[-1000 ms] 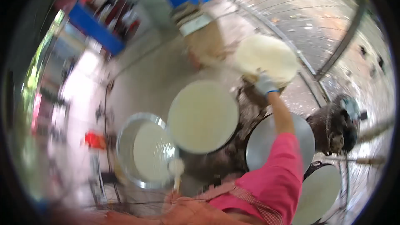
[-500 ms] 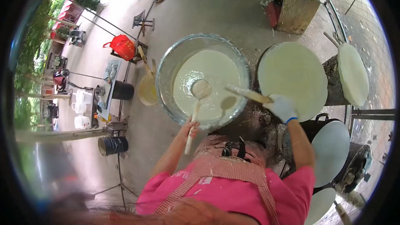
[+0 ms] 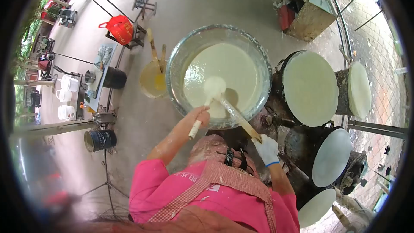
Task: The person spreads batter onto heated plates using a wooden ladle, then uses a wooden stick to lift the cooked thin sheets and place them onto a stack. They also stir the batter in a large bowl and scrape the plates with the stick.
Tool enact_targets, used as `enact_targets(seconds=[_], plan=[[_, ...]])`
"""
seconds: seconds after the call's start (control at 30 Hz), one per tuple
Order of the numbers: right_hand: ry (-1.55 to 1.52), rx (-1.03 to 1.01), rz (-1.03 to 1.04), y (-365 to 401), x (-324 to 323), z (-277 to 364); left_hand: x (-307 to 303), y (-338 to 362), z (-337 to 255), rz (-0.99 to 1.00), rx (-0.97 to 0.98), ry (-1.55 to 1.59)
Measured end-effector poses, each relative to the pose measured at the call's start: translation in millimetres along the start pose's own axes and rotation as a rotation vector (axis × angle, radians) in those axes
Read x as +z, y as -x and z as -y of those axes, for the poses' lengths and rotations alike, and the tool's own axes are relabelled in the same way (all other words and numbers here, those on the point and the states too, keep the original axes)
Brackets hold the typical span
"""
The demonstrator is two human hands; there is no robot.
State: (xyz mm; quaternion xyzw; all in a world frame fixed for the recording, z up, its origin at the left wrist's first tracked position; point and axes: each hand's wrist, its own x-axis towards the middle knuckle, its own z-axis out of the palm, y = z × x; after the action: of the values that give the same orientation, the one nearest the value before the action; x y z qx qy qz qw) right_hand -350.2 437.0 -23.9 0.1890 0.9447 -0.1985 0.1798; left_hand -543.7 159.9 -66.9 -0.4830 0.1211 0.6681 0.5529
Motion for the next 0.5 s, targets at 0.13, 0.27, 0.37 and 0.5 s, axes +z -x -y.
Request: enact_targets(seconds=[0.13,0.27,0.37,0.5], plan=[[-0.12,-0.245,-0.399,5.3,-44.0,4.9,88.6,127.2,63.7,0.095,0.44,-0.296],[-0.185,-0.646,-0.99,-16.4,-123.8,31.8,144.8,242.9,114.7,0.365,0.761,-0.612],[-0.41,-0.673,-1.018,-3.5,-202.3,63.4,173.4,314.0,146.9,0.449,0.829,-0.775],[-0.828,-0.708,-0.907,2.0,-207.0,83.2,179.5,343.0,157.7,0.339,1.55,-1.168]])
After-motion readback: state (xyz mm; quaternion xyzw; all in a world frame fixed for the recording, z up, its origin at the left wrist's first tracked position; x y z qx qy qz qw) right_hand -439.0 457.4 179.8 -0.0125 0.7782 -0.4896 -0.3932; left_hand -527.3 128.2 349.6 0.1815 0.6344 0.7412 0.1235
